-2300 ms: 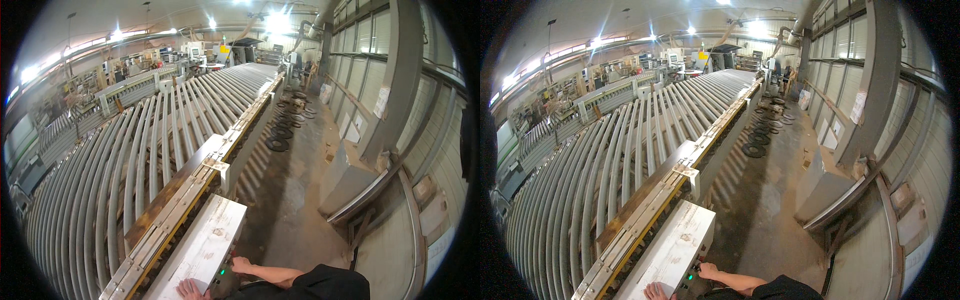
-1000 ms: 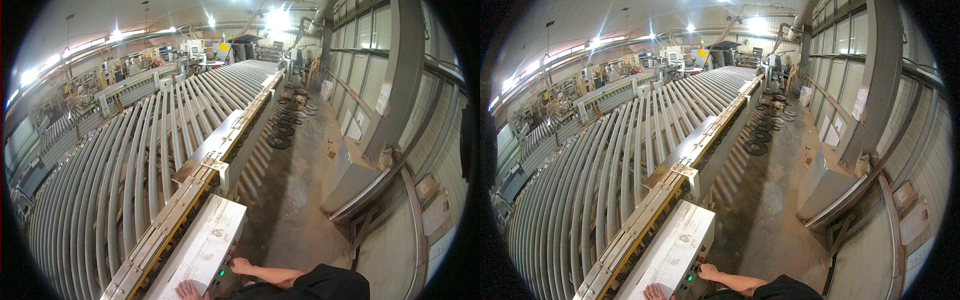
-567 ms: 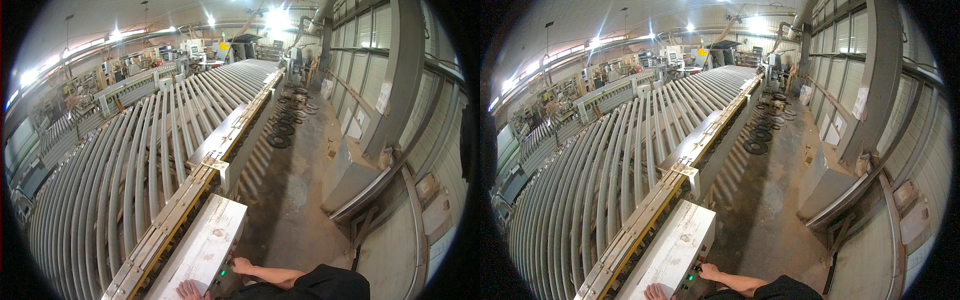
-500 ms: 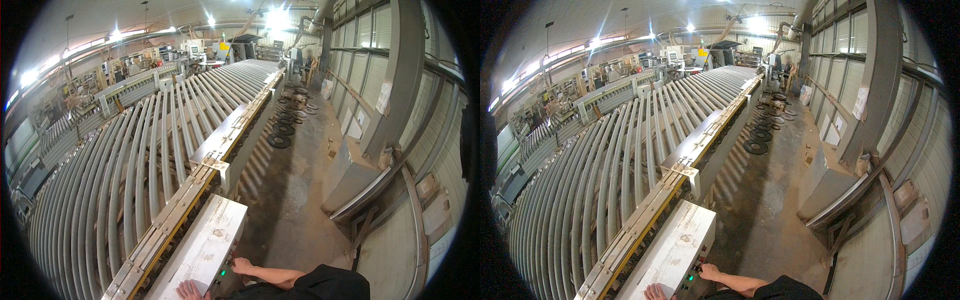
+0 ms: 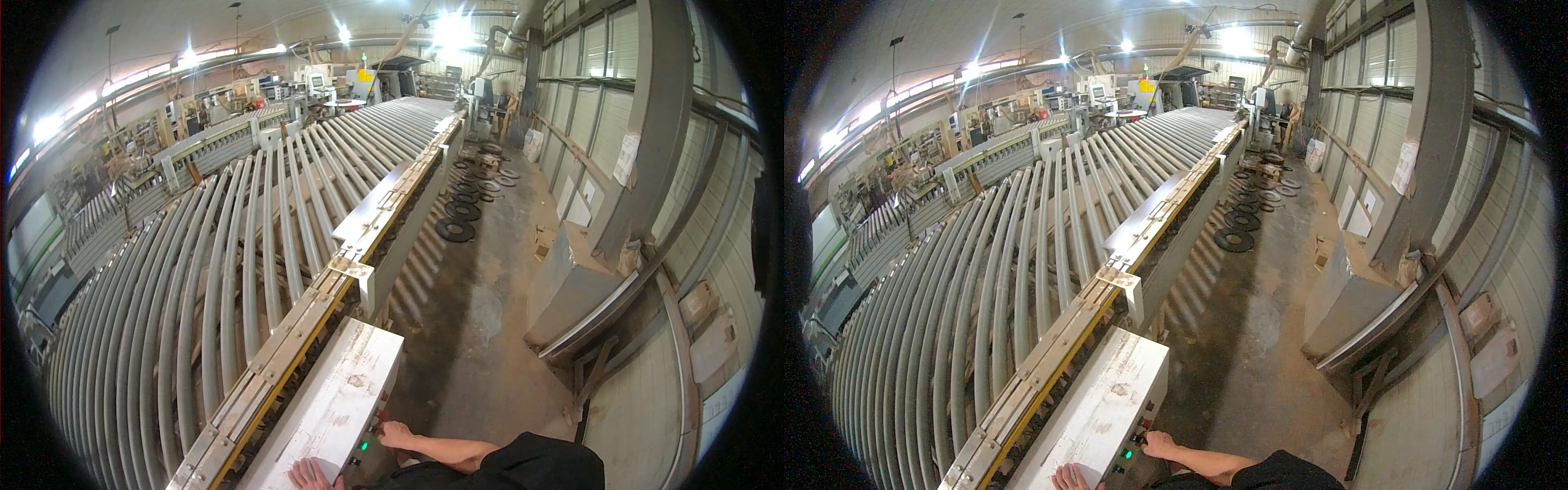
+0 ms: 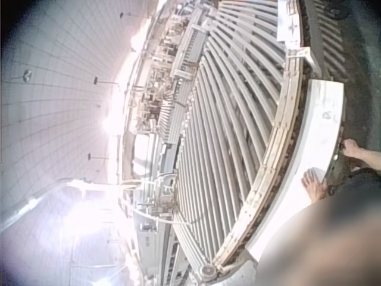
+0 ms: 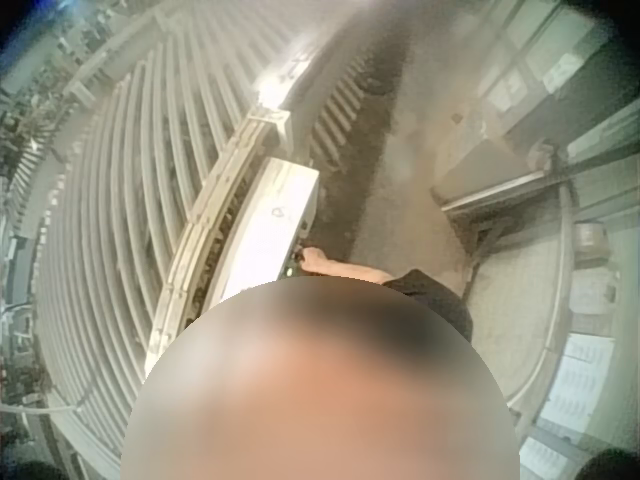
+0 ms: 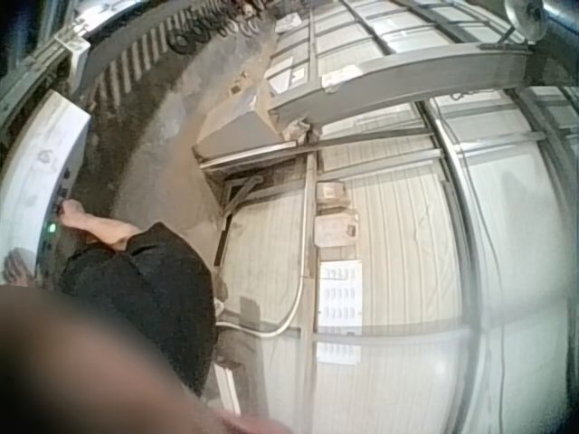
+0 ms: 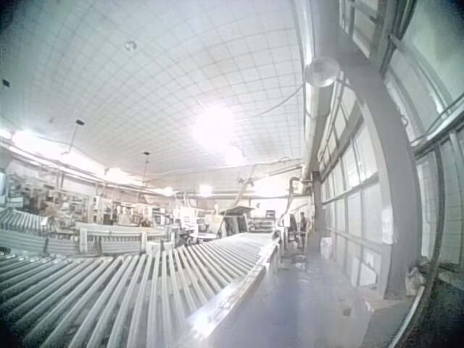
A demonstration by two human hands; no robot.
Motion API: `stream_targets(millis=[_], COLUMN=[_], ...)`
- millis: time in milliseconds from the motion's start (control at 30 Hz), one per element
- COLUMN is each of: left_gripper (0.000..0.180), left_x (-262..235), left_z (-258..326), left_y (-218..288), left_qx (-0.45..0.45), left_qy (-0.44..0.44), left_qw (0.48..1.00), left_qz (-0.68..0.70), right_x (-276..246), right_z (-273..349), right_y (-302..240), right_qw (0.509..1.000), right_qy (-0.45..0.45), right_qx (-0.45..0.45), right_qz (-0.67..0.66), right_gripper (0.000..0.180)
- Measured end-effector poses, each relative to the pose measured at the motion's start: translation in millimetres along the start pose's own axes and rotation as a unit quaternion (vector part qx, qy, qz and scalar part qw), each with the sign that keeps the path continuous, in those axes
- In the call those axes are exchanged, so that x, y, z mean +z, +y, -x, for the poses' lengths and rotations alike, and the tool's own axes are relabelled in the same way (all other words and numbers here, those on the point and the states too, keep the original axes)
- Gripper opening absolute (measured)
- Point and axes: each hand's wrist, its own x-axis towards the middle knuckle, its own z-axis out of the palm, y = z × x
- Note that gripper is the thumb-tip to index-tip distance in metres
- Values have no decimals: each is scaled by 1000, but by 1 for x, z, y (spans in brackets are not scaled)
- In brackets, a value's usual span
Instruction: The recorder interacts with a control panel and monitors a large roller conveyor system in a manufacturing facility.
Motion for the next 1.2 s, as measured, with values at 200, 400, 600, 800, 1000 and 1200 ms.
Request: stream_targets(millis=[200,400,600,800,1000,1200], left_gripper=[82,82,83,83,83,83], left_x=[3,-5,-4,-3,-2,-2], left_z=[0,-1,1,-1,-1,-1], left_y=[-1,3,2,3,1,2], left_qx=[-1,2,2,-2,-3,-1], left_qy=[5,-4,-1,-10,-9,-5], left_qw=[1000,1000,1000,1000,1000,1000], left_qz=[-4,-1,-7,-12,-13,-1], right_x=[-3,6,1,0,2,7], right_z=[1,-7,-2,-3,-3,-5], right_y=[-3,7,-1,2,3,7], right_qw=[1000,1000,1000,1000,1000,1000], right_qy=[-9,-4,-15,-8,-11,10], right_qx=[2,4,16,8,0,-8], right_qz=[-5,3,0,-13,2,7], right_gripper=[40,41,41,41,40,39])
